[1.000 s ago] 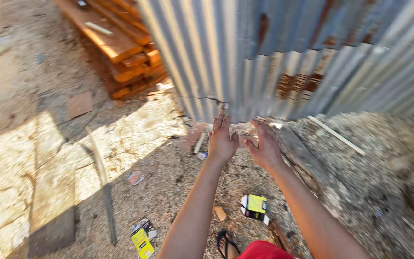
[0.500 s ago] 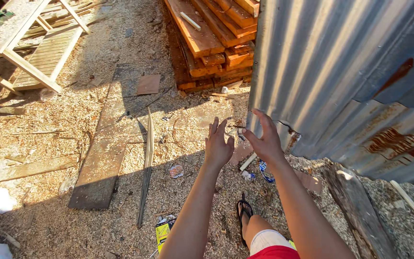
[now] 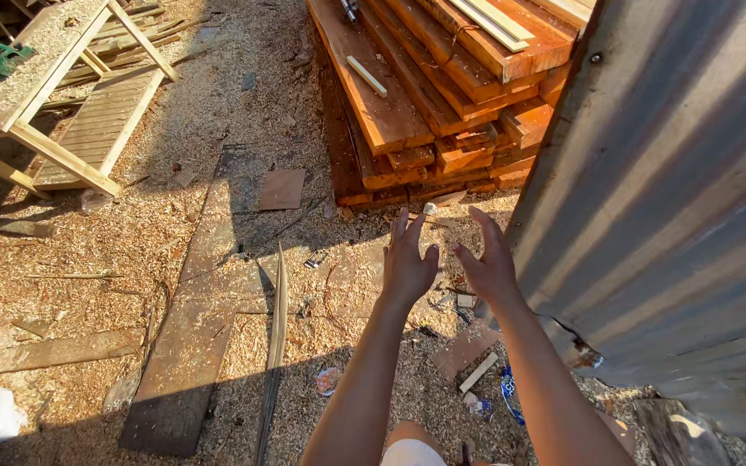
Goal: The person picks up long wooden planks and strips one at a time from a pile and from the ground, carries them across the sawdust-covered yard, and stacks them on a large pile of boards, aligning each piece by hand.
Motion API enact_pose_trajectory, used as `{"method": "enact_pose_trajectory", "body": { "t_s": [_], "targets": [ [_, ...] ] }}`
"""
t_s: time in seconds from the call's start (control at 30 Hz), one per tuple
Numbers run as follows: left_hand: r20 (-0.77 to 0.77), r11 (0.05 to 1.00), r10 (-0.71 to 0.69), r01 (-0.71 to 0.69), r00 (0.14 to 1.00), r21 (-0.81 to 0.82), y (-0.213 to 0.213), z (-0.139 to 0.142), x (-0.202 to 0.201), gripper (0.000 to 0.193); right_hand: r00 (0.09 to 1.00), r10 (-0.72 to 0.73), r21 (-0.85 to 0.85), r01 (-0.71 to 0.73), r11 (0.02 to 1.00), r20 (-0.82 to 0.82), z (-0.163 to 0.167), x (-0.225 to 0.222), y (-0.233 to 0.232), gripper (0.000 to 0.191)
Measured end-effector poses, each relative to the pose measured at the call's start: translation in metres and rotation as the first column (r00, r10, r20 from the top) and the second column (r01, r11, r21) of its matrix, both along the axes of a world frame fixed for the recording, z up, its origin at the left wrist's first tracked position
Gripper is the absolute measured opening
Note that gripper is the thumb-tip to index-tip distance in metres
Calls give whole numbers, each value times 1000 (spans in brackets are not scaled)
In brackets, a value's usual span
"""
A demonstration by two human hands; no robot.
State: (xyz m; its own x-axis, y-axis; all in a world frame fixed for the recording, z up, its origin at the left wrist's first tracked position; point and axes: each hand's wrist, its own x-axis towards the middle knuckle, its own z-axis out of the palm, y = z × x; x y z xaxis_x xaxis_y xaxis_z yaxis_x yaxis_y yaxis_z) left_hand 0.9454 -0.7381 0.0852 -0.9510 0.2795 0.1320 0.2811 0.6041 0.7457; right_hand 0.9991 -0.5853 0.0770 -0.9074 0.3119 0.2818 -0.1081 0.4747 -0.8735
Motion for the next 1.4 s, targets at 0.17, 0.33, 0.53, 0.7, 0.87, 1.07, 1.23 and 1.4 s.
{"method": "enact_pose_trajectory", "body": {
  "t_s": [0.17,0.33,0.53,0.7,0.87,1.07,1.23,1.4],
  "targets": [
    [-29,999,-10,12,1000,52,10,-5,-112,64,996,22,12,-21,1000,-82,-11,-107,6,68],
    [-21,993,-93,94,995,77,48,-16,-248,61,995,-81,36,83,996,-61,-24,-228,27,73],
    [32,974,-217,214,976,74,103,0,-394,60,988,-150,22,151,988,-44,-6,-356,81,77],
    [94,960,-278,274,956,56,133,-18,-446,59,955,-292,-40,294,955,53,-17,-398,114,78],
    [42,915,-370,357,928,186,163,-48,-496,75,942,-283,-161,313,936,182,-44,-469,149,74],
    [122,956,-290,280,949,91,221,-79,-593,70,907,-153,-252,266,931,393,-92,-570,213,68],
    [252,955,-229,267,940,-128,288,-98,-653,57,901,-238,-92,289,953,363,-113,-643,314,71],
    [297,943,-260,308,919,-126,335,-122,-687,60,817,-431,339,310,889,383,-144,-708,400,71]
  ]
}}
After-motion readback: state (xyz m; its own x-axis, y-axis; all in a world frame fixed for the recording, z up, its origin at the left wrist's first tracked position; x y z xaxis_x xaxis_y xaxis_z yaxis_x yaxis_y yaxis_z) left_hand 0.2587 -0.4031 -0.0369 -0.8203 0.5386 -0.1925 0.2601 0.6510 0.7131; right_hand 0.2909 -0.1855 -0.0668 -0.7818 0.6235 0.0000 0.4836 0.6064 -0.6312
